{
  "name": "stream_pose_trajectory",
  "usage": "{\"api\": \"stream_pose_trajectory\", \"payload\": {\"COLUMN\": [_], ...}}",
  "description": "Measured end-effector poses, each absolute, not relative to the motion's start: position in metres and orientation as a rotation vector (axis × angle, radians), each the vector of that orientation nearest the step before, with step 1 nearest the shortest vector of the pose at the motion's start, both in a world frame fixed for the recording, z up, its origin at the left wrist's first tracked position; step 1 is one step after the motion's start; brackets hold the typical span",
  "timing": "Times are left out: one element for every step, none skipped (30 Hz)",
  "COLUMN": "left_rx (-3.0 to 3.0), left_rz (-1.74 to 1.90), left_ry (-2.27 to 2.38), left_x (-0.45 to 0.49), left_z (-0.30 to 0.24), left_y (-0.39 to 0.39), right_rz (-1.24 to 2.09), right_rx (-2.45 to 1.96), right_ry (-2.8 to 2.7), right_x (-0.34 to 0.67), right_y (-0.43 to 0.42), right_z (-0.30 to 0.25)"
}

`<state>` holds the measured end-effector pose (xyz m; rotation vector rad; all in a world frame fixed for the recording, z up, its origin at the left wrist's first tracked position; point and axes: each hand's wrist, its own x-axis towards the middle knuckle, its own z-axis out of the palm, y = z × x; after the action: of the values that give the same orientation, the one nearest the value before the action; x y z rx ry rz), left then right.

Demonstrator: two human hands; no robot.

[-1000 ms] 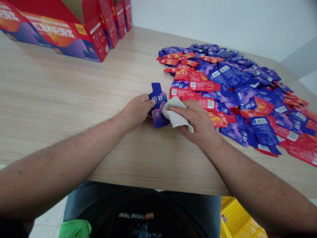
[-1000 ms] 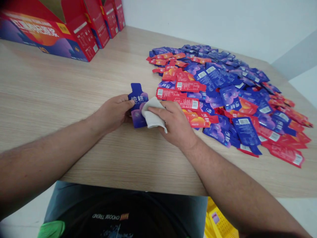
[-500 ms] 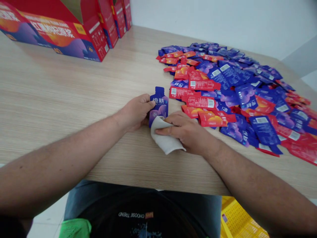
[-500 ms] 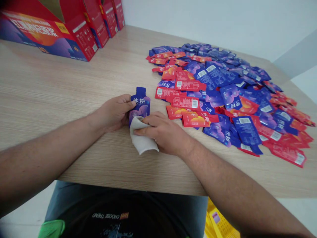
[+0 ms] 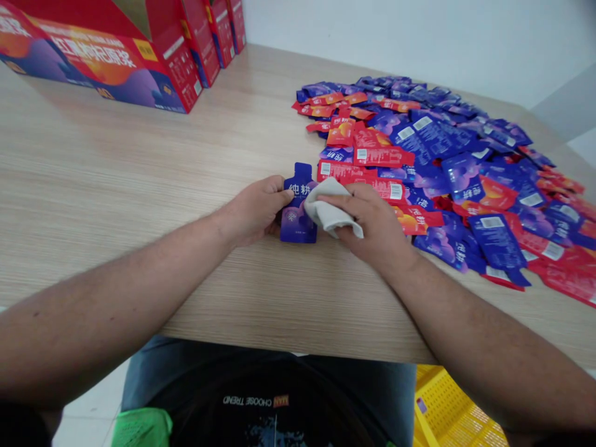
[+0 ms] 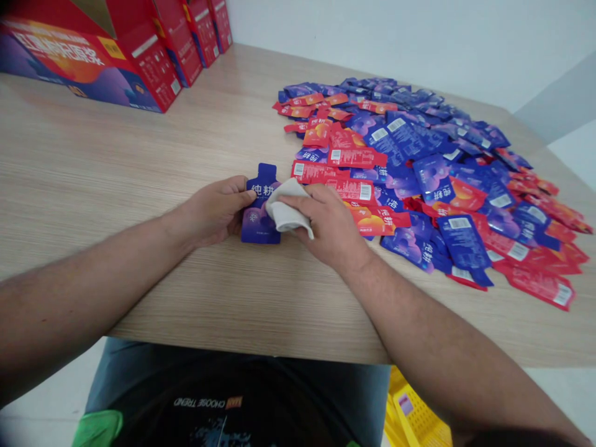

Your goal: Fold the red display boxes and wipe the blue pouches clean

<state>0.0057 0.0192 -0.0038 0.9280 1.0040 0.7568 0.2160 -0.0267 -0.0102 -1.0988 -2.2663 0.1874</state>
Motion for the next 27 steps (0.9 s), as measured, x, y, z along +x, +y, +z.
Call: {"api": "stream_pose_trajectory", "payload": {"left_rx": [0.937, 0.943, 0.949, 0.955, 0.961, 0.965, 0.960, 0.949, 0.935, 0.925, 0.920, 0.921, 0.926, 0.934, 0.941, 0.949, 0.956, 0.958, 0.954, 0.944, 0.931, 0.919, 0.912, 0.909, 0.913, 0.919, 0.927], "left_rz": [0.750, 0.744, 0.746, 0.751, 0.754, 0.750, 0.745, 0.739, 0.731, 0.718, 0.715, 0.720, 0.724, 0.728, 0.735, 0.744, 0.749, 0.749, 0.748, 0.746, 0.739, 0.736, 0.739, 0.746, 0.748, 0.751, 0.755], "left_ry": [1.005, 1.004, 1.004, 1.000, 0.995, 0.993, 0.998, 1.007, 1.014, 1.019, 1.025, 1.025, 1.022, 1.016, 1.010, 1.002, 0.995, 0.991, 0.987, 0.985, 0.983, 0.986, 0.986, 0.982, 0.977, 0.973, 0.971], "left_x": [0.006, 0.006, 0.007, 0.007, 0.007, 0.007, 0.006, 0.006, 0.006, 0.006, 0.006, 0.006, 0.006, 0.006, 0.006, 0.006, 0.006, 0.006, 0.006, 0.006, 0.006, 0.006, 0.005, 0.005, 0.005, 0.005, 0.005], "left_z": [-0.004, -0.004, -0.004, -0.004, -0.004, -0.004, -0.004, -0.003, -0.003, -0.002, -0.002, -0.001, -0.001, -0.001, -0.002, -0.002, -0.002, -0.002, -0.003, -0.003, -0.003, -0.003, -0.003, -0.003, -0.004, -0.004, -0.004], "left_y": [0.019, 0.018, 0.018, 0.018, 0.018, 0.018, 0.018, 0.019, 0.019, 0.019, 0.019, 0.019, 0.018, 0.018, 0.018, 0.018, 0.018, 0.018, 0.018, 0.019, 0.019, 0.019, 0.019, 0.019, 0.019, 0.019, 0.019], "right_rz": [0.171, 0.169, 0.178, 0.192, 0.207, 0.214, 0.214, 0.201, 0.182, 0.158, 0.139, 0.129, 0.130, 0.139, 0.156, 0.174, 0.193, 0.206, 0.214, 0.211, 0.198, 0.181, 0.167, 0.161, 0.165, 0.175, 0.189], "right_rx": [-1.115, -1.084, -1.019, -0.932, -0.850, -0.795, -0.781, -0.815, -0.889, -0.971, -1.044, -1.084, -1.081, -1.035, -0.961, -0.885, -0.828, -0.803, -0.822, -0.877, -0.945, -1.009, -1.053, -1.069, -1.052, -1.006, -0.943], "right_ry": [-2.235, -2.251, -2.306, -2.381, -2.454, -2.504, -2.525, -2.510, -2.461, -2.392, -2.323, -2.277, -2.271, -2.306, -2.373, -2.447, -2.507, -2.536, -2.530, -2.488, -2.419, -2.345, -2.290, -2.266, -2.280, -2.329, -2.401], "right_x": [0.215, 0.213, 0.210, 0.207, 0.205, 0.203, 0.203, 0.205, 0.207, 0.210, 0.211, 0.212, 0.211, 0.210, 0.207, 0.205, 0.204, 0.203, 0.205, 0.207, 0.209, 0.211, 0.212, 0.212, 0.210, 0.208, 0.205], "right_y": [-0.027, -0.028, -0.029, -0.031, -0.033, -0.034, -0.034, -0.033, -0.032, -0.030, -0.029, -0.028, -0.028, -0.029, -0.031, -0.033, -0.034, -0.034, -0.033, -0.032, -0.030, -0.028, -0.027, -0.027, -0.028, -0.030, -0.032], "right_z": [-0.011, -0.012, -0.012, -0.012, -0.012, -0.012, -0.012, -0.012, -0.012, -0.013, -0.013, -0.013, -0.014, -0.013, -0.013, -0.013, -0.012, -0.012, -0.013, -0.013, -0.014, -0.015, -0.015, -0.015, -0.015, -0.014, -0.013]}}
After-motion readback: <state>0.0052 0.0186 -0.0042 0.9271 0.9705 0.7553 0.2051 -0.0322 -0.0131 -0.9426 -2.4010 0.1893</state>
